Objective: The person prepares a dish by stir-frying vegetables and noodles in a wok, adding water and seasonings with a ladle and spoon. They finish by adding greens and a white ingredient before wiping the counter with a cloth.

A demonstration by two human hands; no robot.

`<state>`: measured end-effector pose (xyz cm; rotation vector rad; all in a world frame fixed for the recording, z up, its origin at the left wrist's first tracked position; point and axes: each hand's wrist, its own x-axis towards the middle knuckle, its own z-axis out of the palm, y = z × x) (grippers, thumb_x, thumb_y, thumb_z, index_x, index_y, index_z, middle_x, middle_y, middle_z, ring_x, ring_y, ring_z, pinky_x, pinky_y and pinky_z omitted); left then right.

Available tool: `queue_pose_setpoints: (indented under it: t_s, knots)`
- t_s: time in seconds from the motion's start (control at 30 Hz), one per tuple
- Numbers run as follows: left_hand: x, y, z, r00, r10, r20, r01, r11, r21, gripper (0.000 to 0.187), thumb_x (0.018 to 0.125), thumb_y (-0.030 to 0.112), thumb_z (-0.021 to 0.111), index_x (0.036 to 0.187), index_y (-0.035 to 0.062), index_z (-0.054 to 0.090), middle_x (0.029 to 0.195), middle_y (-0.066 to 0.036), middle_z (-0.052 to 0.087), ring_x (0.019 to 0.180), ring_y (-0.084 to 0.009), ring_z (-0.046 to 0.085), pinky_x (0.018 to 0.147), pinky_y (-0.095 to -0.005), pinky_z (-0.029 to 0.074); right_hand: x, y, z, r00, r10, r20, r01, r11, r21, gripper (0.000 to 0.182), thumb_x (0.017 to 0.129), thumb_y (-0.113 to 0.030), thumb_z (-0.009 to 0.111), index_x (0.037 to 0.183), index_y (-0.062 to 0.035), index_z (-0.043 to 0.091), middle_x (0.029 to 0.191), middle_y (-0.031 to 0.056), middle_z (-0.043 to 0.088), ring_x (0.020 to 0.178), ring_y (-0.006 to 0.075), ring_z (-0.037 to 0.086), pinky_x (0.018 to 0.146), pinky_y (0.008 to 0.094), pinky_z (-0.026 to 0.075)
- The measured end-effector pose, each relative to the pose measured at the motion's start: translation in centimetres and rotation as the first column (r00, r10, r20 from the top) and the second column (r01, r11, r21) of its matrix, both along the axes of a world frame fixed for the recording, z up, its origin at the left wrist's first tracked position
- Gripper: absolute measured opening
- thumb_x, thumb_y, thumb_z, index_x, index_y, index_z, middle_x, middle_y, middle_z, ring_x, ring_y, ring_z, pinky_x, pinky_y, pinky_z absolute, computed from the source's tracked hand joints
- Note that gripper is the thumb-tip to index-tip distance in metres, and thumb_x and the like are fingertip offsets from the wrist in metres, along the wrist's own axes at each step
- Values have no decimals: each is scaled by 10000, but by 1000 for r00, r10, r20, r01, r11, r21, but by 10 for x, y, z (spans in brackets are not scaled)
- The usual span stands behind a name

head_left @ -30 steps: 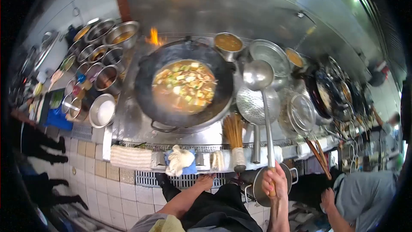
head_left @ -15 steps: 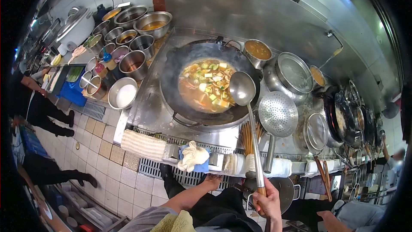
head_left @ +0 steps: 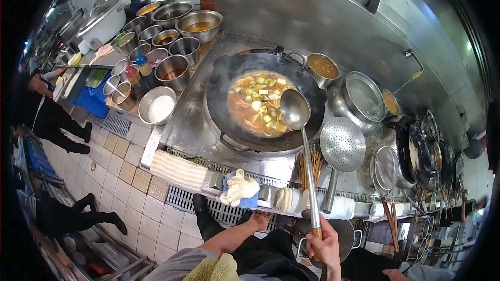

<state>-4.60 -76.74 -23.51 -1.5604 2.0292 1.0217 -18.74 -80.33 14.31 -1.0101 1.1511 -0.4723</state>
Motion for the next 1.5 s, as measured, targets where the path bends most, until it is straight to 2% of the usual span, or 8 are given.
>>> queue_pose_setpoints:
  t_s: [0.4,0.47,0.67,0.93,1.13,1.27,1.4,1.5]
  knots:
    - [3,8,-4,1000,24,16,-25,997,77,571,976,260,201,1538,172,151,1617,-53,107,1476,-301,121,1175,-563,70,6,4,0,1000,-8,23,9,1000,-6,713,809,147,518,1474,-30,331,617,6,518,411,78,452,384,222,370]
    - [8,24,6,1000,19,7,-18,986,-165,572,959,239,234,1524,160,193,1591,-94,200,1460,-308,179,1163,-553,141,9,4,1,999,-12,38,12,1000,6,696,807,136,523,1463,-19,346,623,13,527,410,75,454,379,218,363]
    - [94,96,35,881,404,-248,-421,907,-17,527,776,242,662,1232,19,523,1231,-247,527,1143,-404,527,930,-478,471,11,-16,-1,993,-58,98,63,997,-46,669,842,52,576,1463,-11,337,616,17,540,409,85,452,377,219,346]
    - [226,312,17,319,946,-48,-947,318,-31,686,738,383,728,1227,-70,569,1208,-285,600,1165,-405,561,994,-434,450,-5,-162,-25,899,-423,115,428,790,-439,425,876,-23,567,1289,5,468,575,4,495,408,98,452,361,250,335]
    - [213,422,18,224,953,204,-972,202,122,610,753,391,747,1160,-44,616,1100,-265,647,1073,-388,611,957,-432,469,-47,-272,-57,899,-436,-52,345,775,-529,295,889,-52,587,1170,-35,499,609,9,519,434,97,463,373,247,349]
    - [173,436,23,175,963,204,-978,145,153,613,738,397,752,1147,-41,622,1051,-266,658,1038,-392,624,928,-440,483,-57,-278,-50,693,-510,509,455,858,239,222,943,-158,541,745,-106,455,573,-38,418,431,53,387,361,226,317]
    - [166,430,10,278,960,44,-961,277,25,617,724,403,758,1134,-39,628,1003,-267,670,1003,-395,636,899,-448,497,-49,-241,-51,302,-312,901,-24,942,334,225,996,-174,440,793,-81,464,642,-10,436,434,66,359,365,231,278]
    - [203,406,20,294,953,-76,-941,275,-200,472,756,333,740,1042,-33,653,834,-234,680,858,-399,662,779,-451,522,-25,-183,-11,211,-430,878,21,900,436,188,1006,-152,404,923,-13,501,667,-5,409,445,63,366,368,232,276]
